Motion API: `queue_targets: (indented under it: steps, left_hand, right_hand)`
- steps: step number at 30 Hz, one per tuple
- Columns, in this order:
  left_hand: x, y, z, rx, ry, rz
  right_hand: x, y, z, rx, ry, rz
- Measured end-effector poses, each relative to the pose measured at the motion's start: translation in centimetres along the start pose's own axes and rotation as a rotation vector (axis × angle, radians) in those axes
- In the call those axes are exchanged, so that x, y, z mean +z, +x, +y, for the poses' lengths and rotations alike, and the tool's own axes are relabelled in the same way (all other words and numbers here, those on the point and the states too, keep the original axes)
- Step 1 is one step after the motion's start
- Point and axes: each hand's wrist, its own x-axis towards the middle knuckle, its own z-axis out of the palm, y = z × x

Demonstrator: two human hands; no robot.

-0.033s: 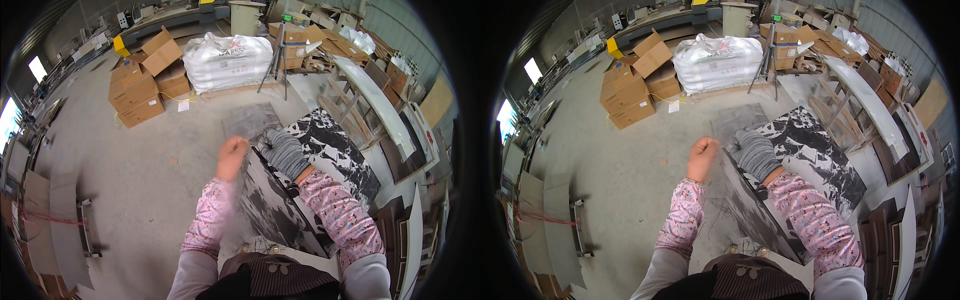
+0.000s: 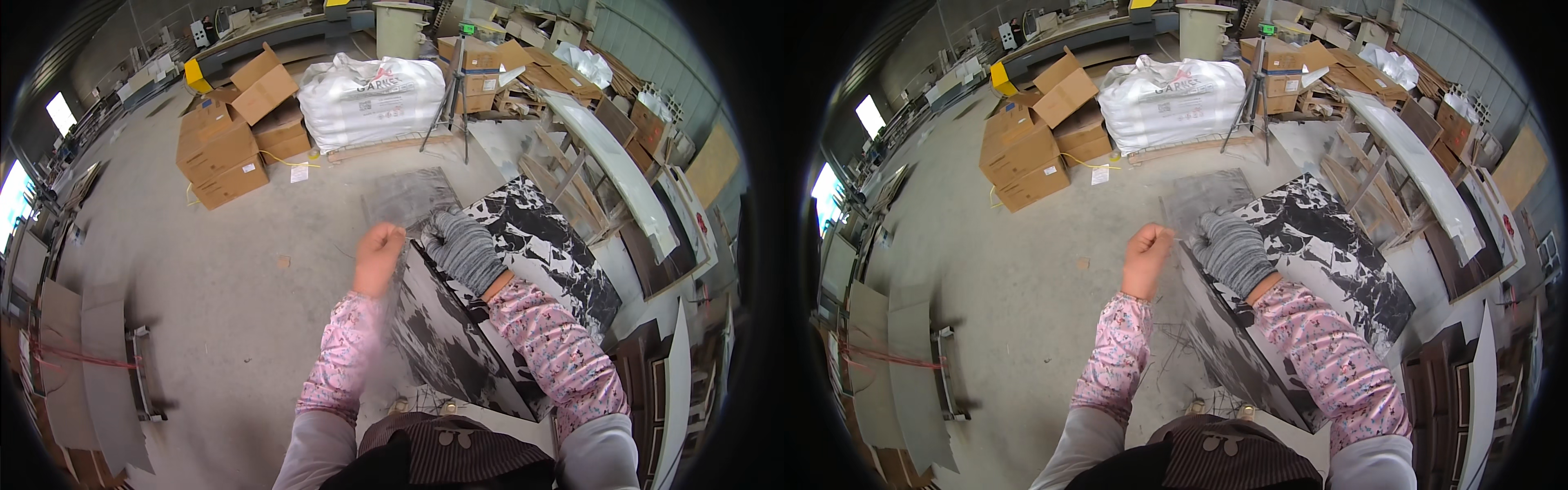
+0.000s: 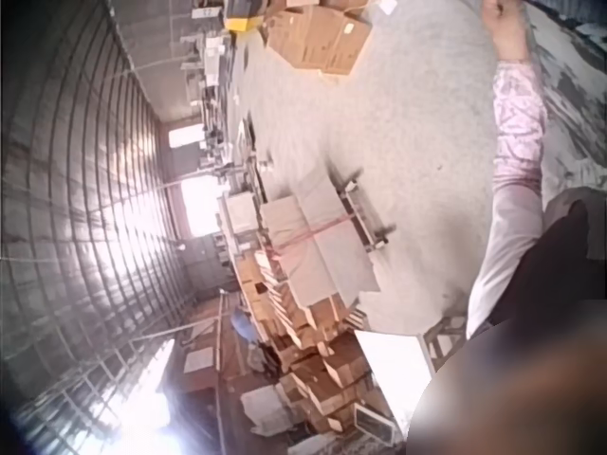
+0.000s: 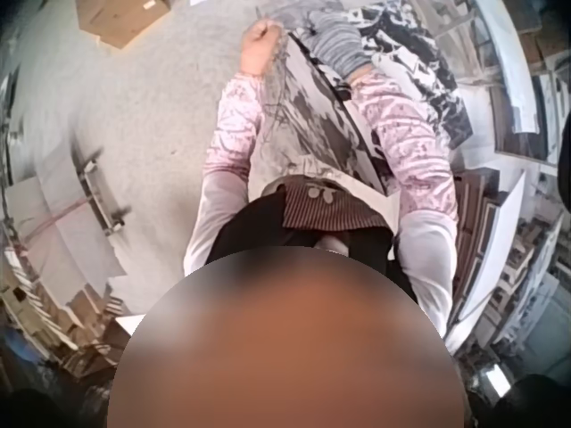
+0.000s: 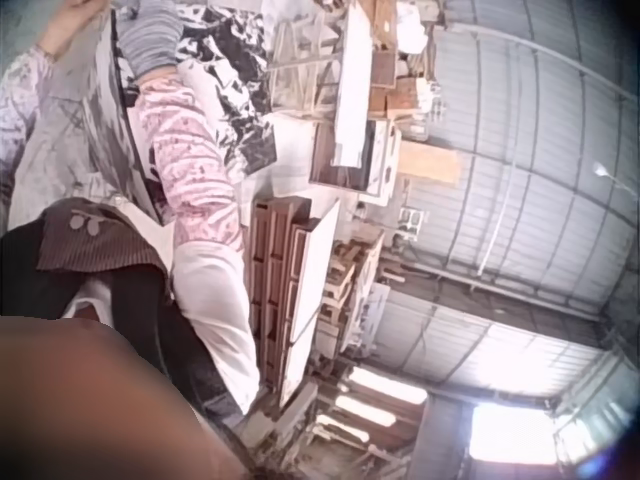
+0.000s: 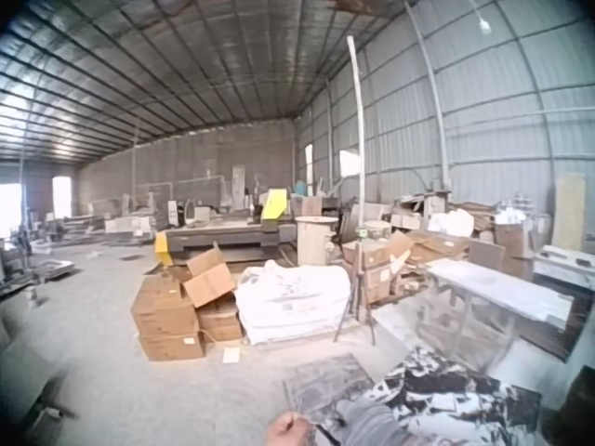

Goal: The person peels protective film from a large black-and-white marble slab in a workshop. They work along the edges and corners, removing strips of film by hand and occasionally repositioning the slab to access different sides.

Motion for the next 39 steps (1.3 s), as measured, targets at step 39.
queue_targets:
  steps: [39]
  left_hand:
    - [0.8, -0.9, -0.2, 0.073, 0.029, 0.141]
  right_hand:
    - [-0.1, 0.8, -0.4, 0.027, 0.008, -0.058]
